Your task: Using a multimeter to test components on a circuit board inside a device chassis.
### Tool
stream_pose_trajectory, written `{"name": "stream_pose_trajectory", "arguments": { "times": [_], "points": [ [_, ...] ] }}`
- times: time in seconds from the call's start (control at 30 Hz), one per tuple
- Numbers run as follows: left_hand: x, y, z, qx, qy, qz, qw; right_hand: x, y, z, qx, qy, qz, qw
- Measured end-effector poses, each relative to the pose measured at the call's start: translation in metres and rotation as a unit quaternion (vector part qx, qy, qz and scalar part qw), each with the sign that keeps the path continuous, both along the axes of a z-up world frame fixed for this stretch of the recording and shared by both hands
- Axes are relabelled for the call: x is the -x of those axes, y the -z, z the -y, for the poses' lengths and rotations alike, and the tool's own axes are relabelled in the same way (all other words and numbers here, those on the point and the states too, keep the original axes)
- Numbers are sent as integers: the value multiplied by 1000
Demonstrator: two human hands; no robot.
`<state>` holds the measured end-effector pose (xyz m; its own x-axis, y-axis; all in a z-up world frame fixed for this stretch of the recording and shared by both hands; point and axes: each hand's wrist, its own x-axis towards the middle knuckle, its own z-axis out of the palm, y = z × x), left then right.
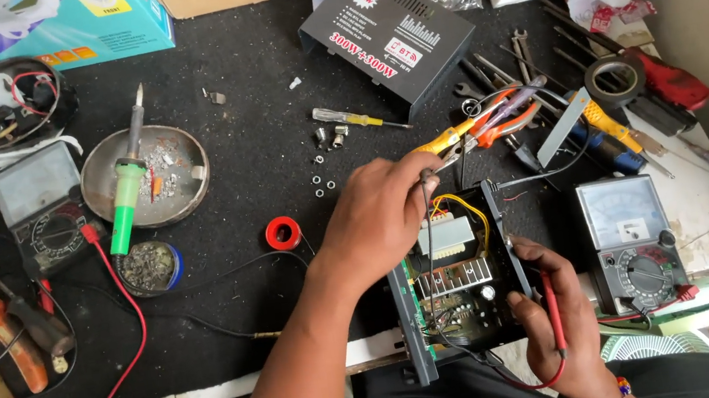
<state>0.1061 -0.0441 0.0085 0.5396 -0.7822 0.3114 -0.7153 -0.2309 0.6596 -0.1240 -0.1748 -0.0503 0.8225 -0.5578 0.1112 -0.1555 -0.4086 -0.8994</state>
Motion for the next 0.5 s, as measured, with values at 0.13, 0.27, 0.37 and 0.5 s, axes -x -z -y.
{"name": "stream_pose_trajectory", "arguments": {
  "times": [0.13,0.27,0.37,0.5],
  "points": [
    [-14,11,14,-48,45,-35,997,-1,1,0,-5,-7,16,1000],
    [-19,14,18,-49,80,-101,990,0,1,-1,-16,-4,21,1000],
    [-21,13,16,-54,94,-146,983,-2,-6,-5,-21,5,23,1000],
    [-21,11,13,-93,94,-159,978,-11,-26,-19,-51,99,-45,993]
  ]
}}
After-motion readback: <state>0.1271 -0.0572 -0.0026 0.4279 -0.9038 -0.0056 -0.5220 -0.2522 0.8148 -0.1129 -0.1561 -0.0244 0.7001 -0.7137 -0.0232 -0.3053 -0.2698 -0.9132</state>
